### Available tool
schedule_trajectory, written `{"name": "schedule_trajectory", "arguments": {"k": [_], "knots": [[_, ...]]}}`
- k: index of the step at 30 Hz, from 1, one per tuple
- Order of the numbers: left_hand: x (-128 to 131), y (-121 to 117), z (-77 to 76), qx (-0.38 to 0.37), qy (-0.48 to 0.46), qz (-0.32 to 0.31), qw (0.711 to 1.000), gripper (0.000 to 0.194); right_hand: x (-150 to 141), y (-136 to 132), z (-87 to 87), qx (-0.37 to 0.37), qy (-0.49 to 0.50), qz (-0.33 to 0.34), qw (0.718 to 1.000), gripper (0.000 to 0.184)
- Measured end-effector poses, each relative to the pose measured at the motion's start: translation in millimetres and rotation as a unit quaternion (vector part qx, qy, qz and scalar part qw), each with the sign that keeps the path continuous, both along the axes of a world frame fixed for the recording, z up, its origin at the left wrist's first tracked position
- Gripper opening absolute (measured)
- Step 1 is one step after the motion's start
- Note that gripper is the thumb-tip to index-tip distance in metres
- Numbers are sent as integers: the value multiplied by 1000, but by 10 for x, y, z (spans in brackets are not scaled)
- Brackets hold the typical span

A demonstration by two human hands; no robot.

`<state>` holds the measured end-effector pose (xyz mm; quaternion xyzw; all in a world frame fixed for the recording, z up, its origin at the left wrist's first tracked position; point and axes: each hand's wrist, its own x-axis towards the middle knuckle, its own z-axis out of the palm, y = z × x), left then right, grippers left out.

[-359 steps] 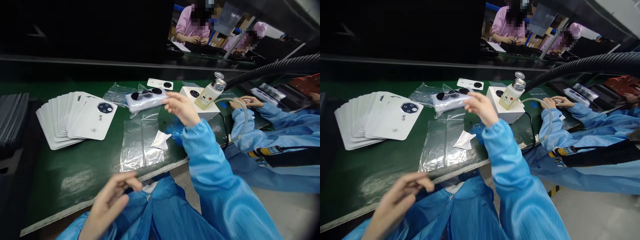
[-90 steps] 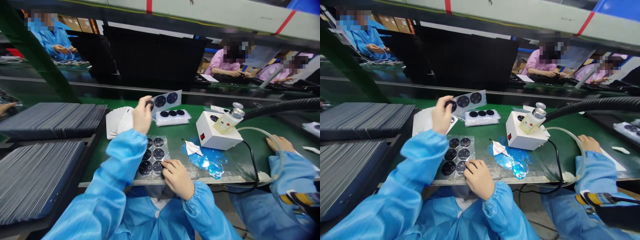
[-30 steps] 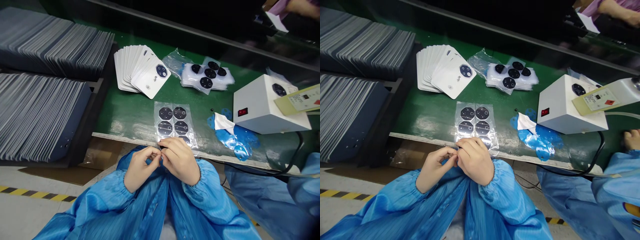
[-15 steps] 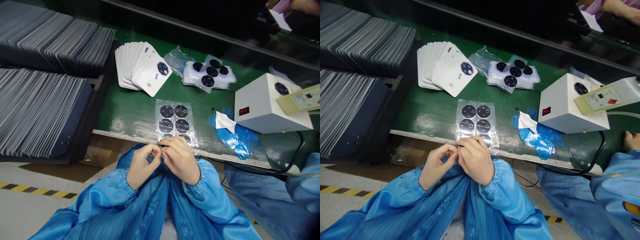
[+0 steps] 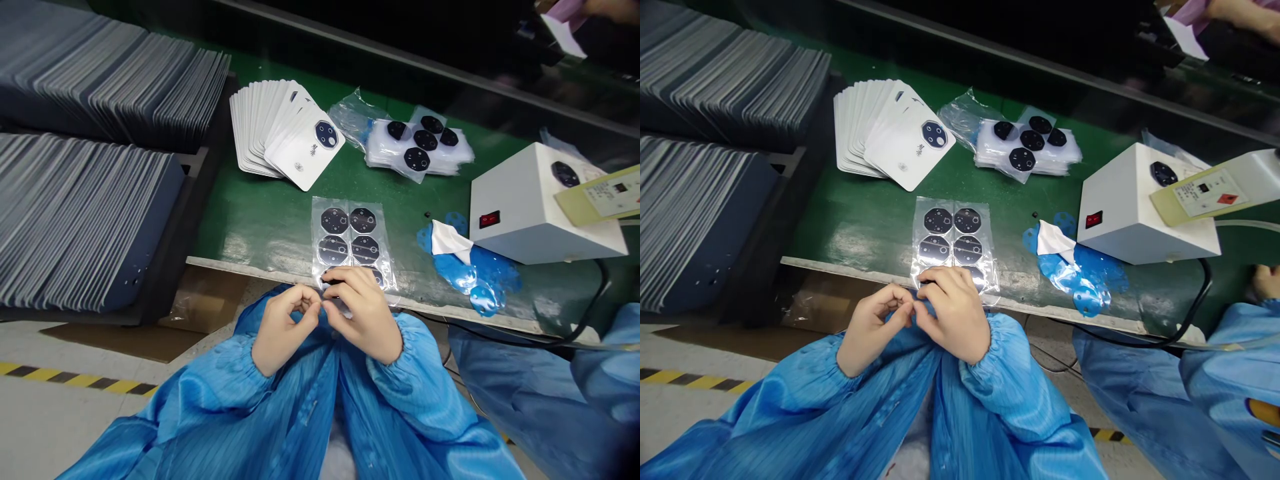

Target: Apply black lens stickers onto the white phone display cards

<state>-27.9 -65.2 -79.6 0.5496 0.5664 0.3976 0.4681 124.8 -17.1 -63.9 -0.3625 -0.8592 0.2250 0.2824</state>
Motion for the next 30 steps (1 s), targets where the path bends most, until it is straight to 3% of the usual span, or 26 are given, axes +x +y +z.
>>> {"name": "schedule_trajectory", "arguments": {"k": [12, 17, 20, 24, 30], "knots": [[16, -2, 27, 23, 17, -11, 1000, 24, 43, 12, 2, -78, 31, 21, 996, 11], [-9, -12, -4, 9, 16, -5, 1000, 23, 42, 36, 9, -69, 28, -6, 997, 12], [-54, -42, -34, -12, 20, 8, 1000, 23, 38, 105, 28, -5, -60, -22, 998, 13], [-144, -101, -85, -43, 33, 33, 998, 22, 4, 282, 56, 96, -227, -11, 969, 10], [-293, -150, -142, -41, 67, 80, 994, 21, 4, 680, 60, 139, -314, -10, 939, 14]]}}
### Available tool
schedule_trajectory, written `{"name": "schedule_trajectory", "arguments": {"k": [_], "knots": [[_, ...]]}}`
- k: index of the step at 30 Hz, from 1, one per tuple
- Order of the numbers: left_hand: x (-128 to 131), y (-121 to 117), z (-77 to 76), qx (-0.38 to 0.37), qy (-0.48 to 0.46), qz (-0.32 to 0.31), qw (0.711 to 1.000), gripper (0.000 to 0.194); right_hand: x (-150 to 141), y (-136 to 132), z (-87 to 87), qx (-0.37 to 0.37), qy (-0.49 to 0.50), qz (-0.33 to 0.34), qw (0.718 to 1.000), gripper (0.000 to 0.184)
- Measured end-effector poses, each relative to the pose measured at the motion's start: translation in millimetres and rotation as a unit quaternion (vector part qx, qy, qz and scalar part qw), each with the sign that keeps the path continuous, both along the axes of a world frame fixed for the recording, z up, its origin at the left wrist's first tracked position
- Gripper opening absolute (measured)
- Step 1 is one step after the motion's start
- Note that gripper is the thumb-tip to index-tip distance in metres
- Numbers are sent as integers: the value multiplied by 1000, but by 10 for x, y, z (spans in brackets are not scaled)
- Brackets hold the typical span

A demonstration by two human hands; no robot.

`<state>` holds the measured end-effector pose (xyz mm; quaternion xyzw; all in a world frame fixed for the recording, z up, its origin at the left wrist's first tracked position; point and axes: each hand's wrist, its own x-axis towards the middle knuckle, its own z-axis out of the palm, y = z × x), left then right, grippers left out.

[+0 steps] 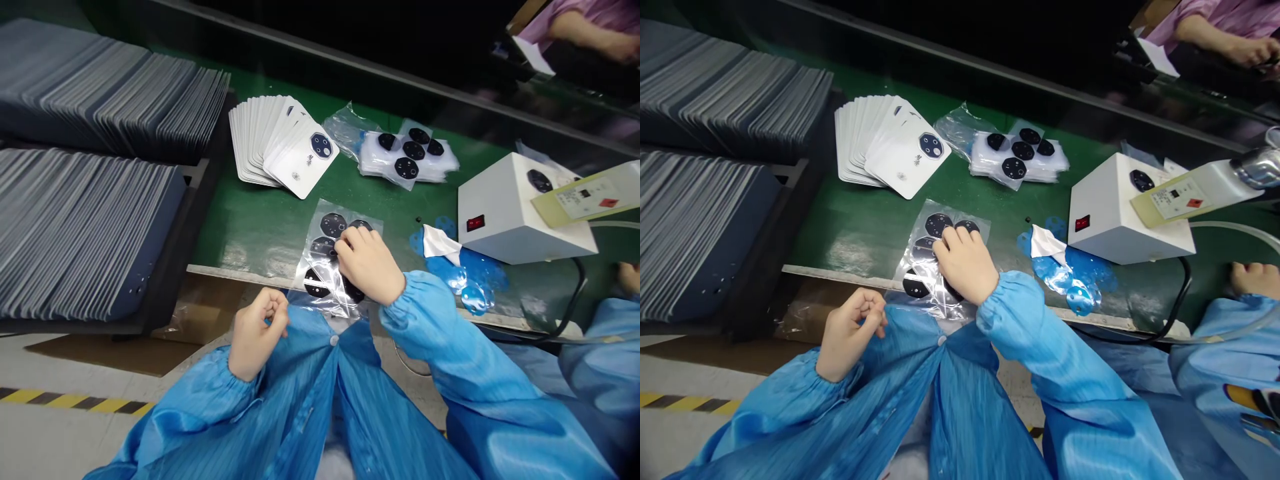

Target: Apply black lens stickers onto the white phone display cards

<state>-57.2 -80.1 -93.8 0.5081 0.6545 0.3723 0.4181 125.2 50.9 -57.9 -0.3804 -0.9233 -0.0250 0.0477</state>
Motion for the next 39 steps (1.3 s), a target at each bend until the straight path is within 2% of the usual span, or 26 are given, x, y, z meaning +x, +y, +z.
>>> {"name": "schedule_trajectory", "arguments": {"k": [6, 10, 13, 17, 20, 23, 26, 29, 34, 39], "knots": [[-103, 24, -41, 43, 66, 13, 997, 20, 154, 414, -12, 19, -38, -54, 998, 15], [-134, 35, 24, 116, 140, 16, 983, 5, 230, 497, 12, 0, -33, -87, 996, 13], [-27, 75, 133, 205, 203, -1, 957, 22, 246, 483, 46, -31, -15, -99, 994, 13], [277, 194, 208, 285, 261, -114, 915, 33, 245, 408, 114, -80, 30, -122, 989, 18], [417, 259, 141, 315, 293, -137, 892, 32, 228, 273, 159, -122, 55, -145, 980, 28], [410, 282, 26, 354, 308, -141, 872, 25, 175, 110, 172, -150, 56, -160, 974, 31], [355, 306, -39, 390, 314, -152, 852, 18, 118, 25, 179, -176, 45, -147, 972, 17], [339, 350, -21, 416, 312, -170, 837, 16, 132, 79, 211, -201, 40, -153, 967, 9], [377, 406, 49, 442, 294, -196, 825, 14, 344, 405, 286, -233, 70, -244, 939, 23], [391, 427, 34, 449, 266, -202, 829, 18, 558, 753, 265, -316, 170, -315, 879, 28]]}}
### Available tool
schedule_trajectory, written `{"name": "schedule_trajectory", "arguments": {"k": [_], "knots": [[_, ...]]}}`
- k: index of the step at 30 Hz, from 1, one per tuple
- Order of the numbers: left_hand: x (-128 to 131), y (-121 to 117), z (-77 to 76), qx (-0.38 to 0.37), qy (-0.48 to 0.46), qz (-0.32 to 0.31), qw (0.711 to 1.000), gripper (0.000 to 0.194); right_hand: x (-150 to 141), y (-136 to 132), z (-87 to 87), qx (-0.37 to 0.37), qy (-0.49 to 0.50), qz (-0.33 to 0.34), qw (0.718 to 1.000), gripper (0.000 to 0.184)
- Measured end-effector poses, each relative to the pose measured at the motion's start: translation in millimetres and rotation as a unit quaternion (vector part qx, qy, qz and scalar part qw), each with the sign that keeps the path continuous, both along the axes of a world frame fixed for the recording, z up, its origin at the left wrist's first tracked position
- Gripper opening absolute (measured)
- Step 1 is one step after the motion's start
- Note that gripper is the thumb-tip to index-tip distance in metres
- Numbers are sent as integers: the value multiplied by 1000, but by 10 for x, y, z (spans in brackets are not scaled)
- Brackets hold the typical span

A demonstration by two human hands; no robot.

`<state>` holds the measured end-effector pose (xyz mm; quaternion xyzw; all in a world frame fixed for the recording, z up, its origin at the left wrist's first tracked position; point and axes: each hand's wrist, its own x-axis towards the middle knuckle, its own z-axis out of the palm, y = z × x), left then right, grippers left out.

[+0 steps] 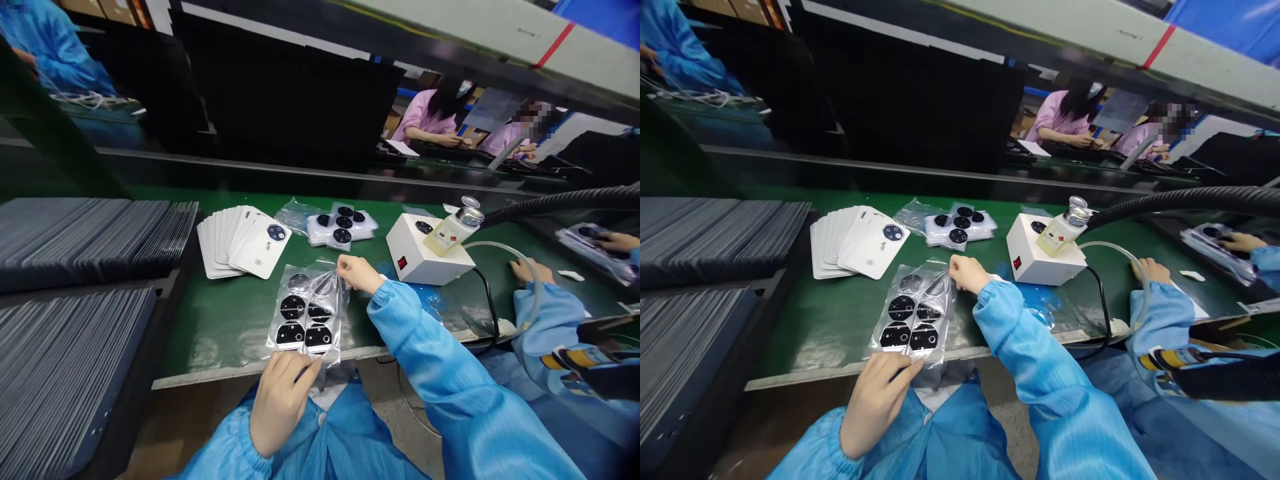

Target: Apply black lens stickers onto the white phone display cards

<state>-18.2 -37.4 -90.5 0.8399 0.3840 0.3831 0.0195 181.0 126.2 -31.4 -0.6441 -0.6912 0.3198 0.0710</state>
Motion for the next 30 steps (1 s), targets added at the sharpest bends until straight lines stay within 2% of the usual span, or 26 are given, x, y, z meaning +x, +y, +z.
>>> {"name": "schedule_trajectory", "arguments": {"k": [3, 6, 10, 13, 18, 23, 26, 30], "knots": [[2, 30, -10, -21, -7, -18, 1000, 19, 31, 127, -52, -31, 84, -52, 995, 30], [-2, 68, -7, -44, -7, -38, 998, 21, -1, 202, -89, -30, 163, -84, 983, 30], [-17, 100, 5, -67, -1, -57, 996, 21, -61, 260, -114, 16, 237, -98, 967, 30], [-18, 108, 18, -83, 6, -62, 995, 21, -64, 302, -137, 76, 246, -94, 962, 31], [62, 148, 51, -104, 34, -61, 992, 19, 16, 375, -141, 199, 180, -51, 962, 30], [263, 246, 80, -120, 80, -51, 988, 9, 134, 469, -104, 285, 45, 55, 956, 33], [355, 283, 100, -130, 107, -48, 985, 11, 209, 556, -98, 319, -41, 129, 938, 38], [384, 275, 136, -148, 137, -46, 978, 10, 267, 660, -123, 355, -134, 212, 901, 44]]}}
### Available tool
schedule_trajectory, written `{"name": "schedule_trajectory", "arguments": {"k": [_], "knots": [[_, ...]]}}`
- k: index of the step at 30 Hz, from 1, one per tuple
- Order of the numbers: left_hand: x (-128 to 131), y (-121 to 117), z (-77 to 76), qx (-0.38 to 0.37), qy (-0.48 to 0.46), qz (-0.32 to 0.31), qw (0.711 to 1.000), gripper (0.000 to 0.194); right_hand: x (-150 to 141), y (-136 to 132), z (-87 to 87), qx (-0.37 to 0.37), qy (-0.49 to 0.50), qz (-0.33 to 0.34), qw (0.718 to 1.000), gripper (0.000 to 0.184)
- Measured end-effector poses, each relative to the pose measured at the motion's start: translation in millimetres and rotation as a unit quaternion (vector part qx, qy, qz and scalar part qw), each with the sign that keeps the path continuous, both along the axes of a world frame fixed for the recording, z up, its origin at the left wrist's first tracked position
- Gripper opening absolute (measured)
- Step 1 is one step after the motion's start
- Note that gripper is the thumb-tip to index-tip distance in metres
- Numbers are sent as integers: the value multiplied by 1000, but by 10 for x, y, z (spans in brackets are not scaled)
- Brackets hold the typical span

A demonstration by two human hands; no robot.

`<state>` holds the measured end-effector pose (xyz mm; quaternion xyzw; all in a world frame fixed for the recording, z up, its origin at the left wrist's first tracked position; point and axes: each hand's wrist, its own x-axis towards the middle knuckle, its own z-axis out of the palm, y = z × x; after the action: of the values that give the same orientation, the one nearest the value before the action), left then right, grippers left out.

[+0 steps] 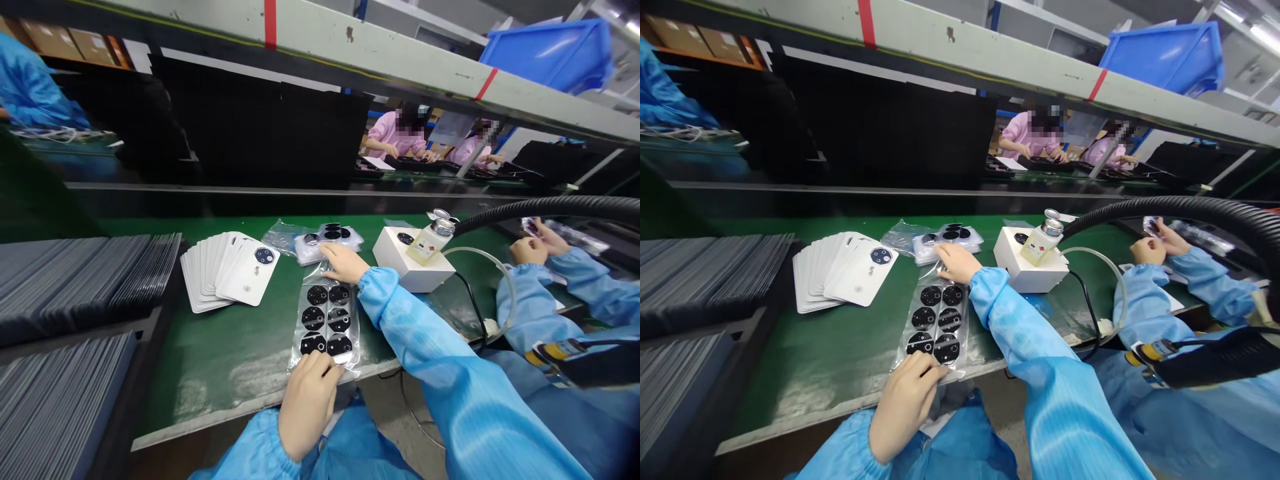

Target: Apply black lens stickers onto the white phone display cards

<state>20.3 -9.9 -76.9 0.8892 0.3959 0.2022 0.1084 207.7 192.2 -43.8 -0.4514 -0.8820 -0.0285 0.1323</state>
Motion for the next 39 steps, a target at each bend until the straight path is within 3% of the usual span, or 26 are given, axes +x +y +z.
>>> {"name": "schedule_trajectory", "arguments": {"k": [9, 14, 16, 19, 22, 25, 29, 39], "knots": [[21, -14, 111, -37, 68, -21, 997, 10, -73, -36, -69, 92, -125, 5, 988, 49], [-56, 203, 409, -50, 78, -86, 992, 13, -107, -97, -26, 105, -140, -10, 984, 44], [-145, 470, 569, -34, 74, -50, 995, 17, -112, -143, 30, 105, -139, -20, 985, 43], [-340, 1022, 697, 17, 76, 100, 992, 24, -129, -285, 153, 100, -131, -41, 985, 42], [-531, 1507, 612, 68, 93, 287, 951, 34, -161, -516, 269, 81, -116, -58, 988, 37], [-638, 1733, 413, 83, 132, 362, 919, 36, -180, -769, 314, 43, -100, -53, 993, 28], [-687, 1760, 256, 99, 176, 364, 909, 35, -151, -962, 269, -6, -76, -49, 996, 25], [-763, 1758, 304, 118, 175, 358, 910, 34, -100, -883, 249, -61, -35, -60, 996, 26]]}}
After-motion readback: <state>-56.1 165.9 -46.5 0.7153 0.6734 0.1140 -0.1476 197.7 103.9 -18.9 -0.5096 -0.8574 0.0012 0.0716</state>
